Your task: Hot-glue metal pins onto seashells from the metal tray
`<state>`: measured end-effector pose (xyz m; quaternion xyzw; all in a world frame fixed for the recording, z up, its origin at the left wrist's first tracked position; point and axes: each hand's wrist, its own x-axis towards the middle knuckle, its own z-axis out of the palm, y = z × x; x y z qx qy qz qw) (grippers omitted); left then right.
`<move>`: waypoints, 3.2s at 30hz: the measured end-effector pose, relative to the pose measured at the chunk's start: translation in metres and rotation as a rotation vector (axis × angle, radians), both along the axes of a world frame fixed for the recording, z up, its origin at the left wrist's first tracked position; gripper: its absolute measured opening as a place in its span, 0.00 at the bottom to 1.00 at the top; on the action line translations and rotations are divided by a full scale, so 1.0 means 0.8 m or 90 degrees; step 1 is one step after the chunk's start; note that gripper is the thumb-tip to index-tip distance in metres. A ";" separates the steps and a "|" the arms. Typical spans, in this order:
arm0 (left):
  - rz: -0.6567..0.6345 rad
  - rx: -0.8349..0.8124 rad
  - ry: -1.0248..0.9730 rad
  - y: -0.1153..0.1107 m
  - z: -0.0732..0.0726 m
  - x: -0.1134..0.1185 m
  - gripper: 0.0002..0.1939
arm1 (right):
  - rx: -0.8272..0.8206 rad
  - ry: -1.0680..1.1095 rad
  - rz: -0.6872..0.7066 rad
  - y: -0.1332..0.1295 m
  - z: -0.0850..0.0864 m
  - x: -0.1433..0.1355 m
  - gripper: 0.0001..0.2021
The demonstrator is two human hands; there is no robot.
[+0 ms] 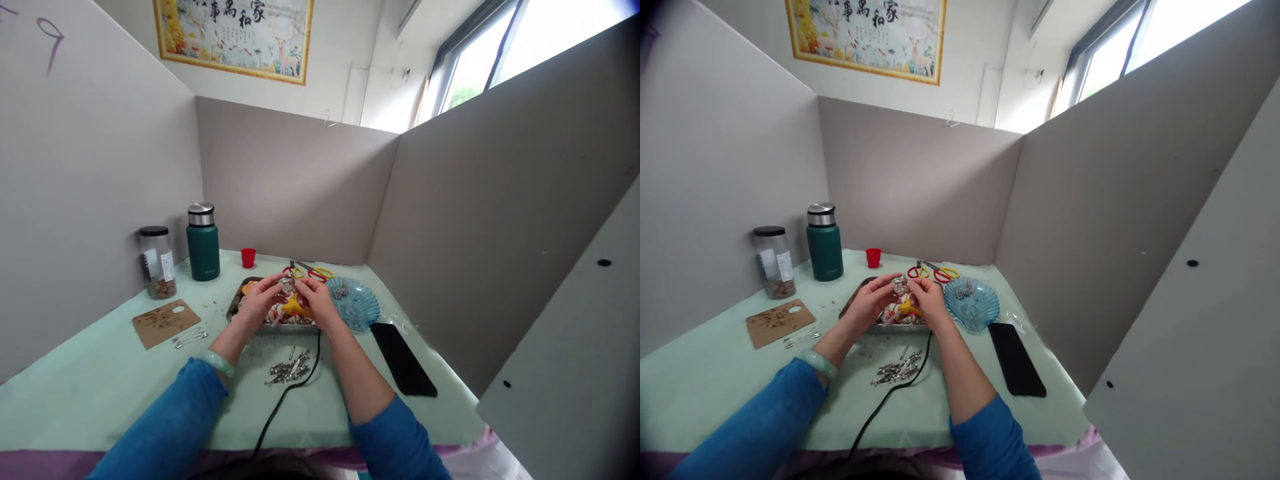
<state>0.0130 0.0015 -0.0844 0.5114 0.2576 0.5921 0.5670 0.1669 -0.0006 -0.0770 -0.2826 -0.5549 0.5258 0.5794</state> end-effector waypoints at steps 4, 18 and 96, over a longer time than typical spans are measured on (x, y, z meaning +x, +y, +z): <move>0.009 0.005 0.000 -0.002 0.001 0.002 0.20 | -0.001 0.006 -0.023 0.004 -0.004 -0.001 0.18; 0.031 -0.028 0.007 -0.001 0.003 0.002 0.20 | 0.168 -0.169 -0.204 0.014 -0.018 -0.002 0.10; 0.123 0.069 0.062 -0.011 0.006 0.008 0.19 | 0.497 -0.423 -0.381 -0.008 -0.020 0.000 0.09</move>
